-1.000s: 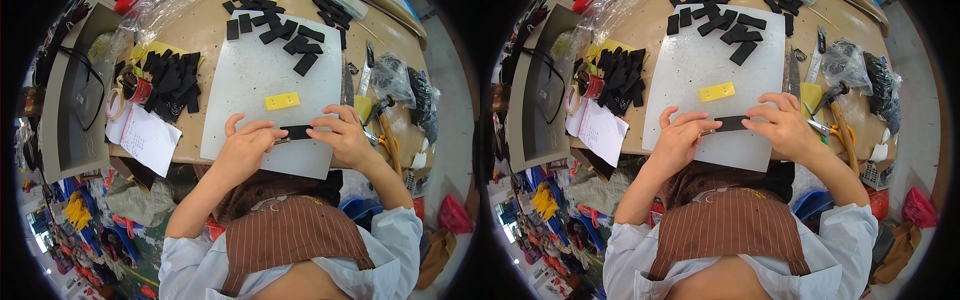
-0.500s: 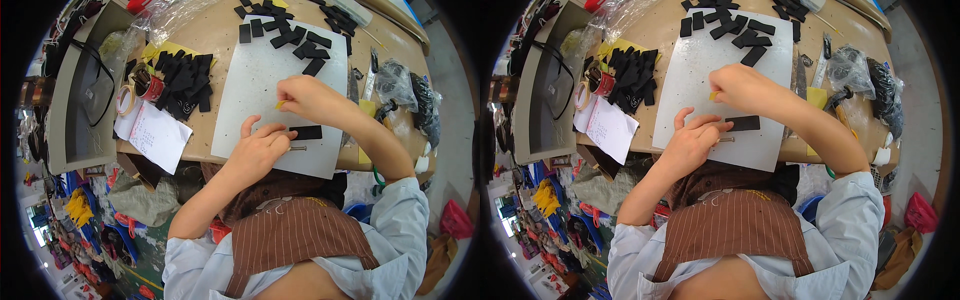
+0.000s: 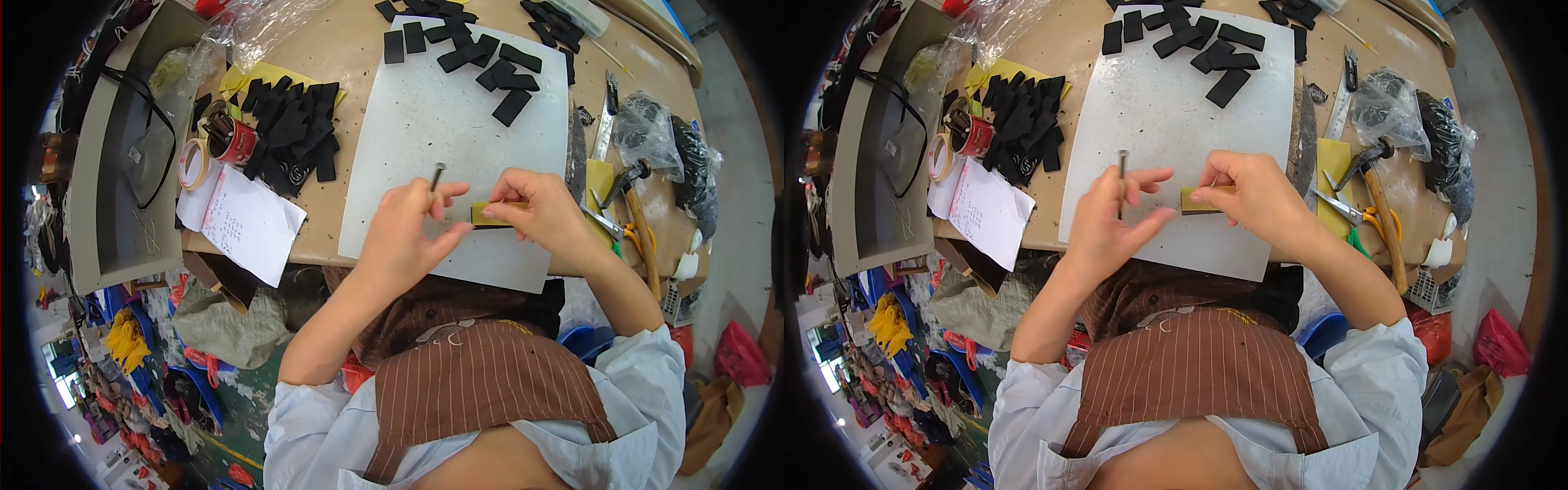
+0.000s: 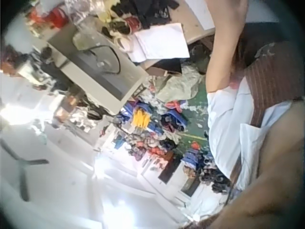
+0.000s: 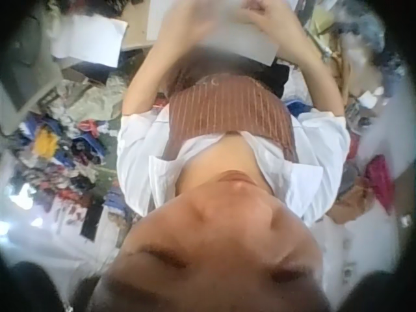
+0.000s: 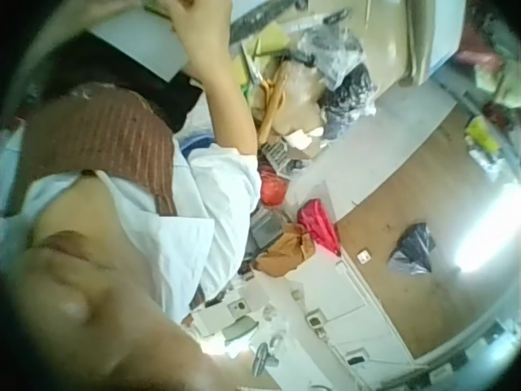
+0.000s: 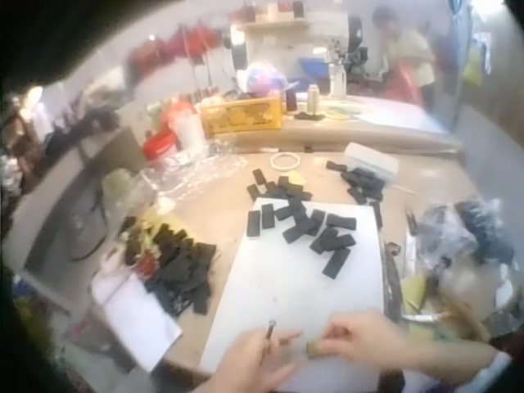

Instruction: The person uses a hammer and a metal punch to create holes in small black rectangular pieces of material. They place each piece on a yellow guide, align the punch, and strike it with the hammer. The finished pieces are moved to a pile on the table.

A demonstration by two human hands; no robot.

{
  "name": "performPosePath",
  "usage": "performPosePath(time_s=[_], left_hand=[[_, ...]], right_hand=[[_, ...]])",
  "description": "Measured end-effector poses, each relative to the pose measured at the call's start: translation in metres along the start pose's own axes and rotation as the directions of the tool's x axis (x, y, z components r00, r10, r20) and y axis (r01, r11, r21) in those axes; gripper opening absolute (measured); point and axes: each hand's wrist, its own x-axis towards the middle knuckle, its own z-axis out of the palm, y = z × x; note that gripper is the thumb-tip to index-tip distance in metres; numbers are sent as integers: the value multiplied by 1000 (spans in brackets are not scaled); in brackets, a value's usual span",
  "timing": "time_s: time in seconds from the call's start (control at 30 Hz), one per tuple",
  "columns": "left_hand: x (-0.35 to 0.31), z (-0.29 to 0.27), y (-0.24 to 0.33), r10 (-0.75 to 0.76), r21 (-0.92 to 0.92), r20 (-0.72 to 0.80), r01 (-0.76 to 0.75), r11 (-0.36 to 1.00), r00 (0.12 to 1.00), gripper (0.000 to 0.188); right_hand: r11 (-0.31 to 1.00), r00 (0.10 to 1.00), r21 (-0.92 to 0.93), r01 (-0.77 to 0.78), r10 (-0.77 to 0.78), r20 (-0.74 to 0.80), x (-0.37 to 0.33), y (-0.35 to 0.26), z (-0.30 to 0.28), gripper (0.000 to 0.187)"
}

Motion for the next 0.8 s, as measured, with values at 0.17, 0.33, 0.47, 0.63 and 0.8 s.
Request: performPosePath(time_s=[0.17, 0.33, 0.47, 0.63, 0.8], left_hand=[[3, 24, 0, 109, 140, 19, -110, 984, 994, 44], [3, 27, -2, 101, 169, 43, -107, 980, 994, 41], [6, 26, 1, 117, 178, 50, -124, 976, 992, 40], [7, 26, 5, 105, 197, 54, -113, 974, 993, 40], [7, 28, 5, 120, 212, 48, -128, 969, 992, 41]], right_hand=[[998, 1000, 52, 19, -19, -7, -1, 1, 1, 17], [999, 1000, 45, 7, -8, 16, -2, 3, -1, 15], [918, 907, -252, 305, -361, -218, -7, 18, -21, 15], [795, 791, -374, 477, -574, -211, -32, 34, -27, 17], [759, 757, -377, 530, -624, -193, -36, 60, -2, 16]])
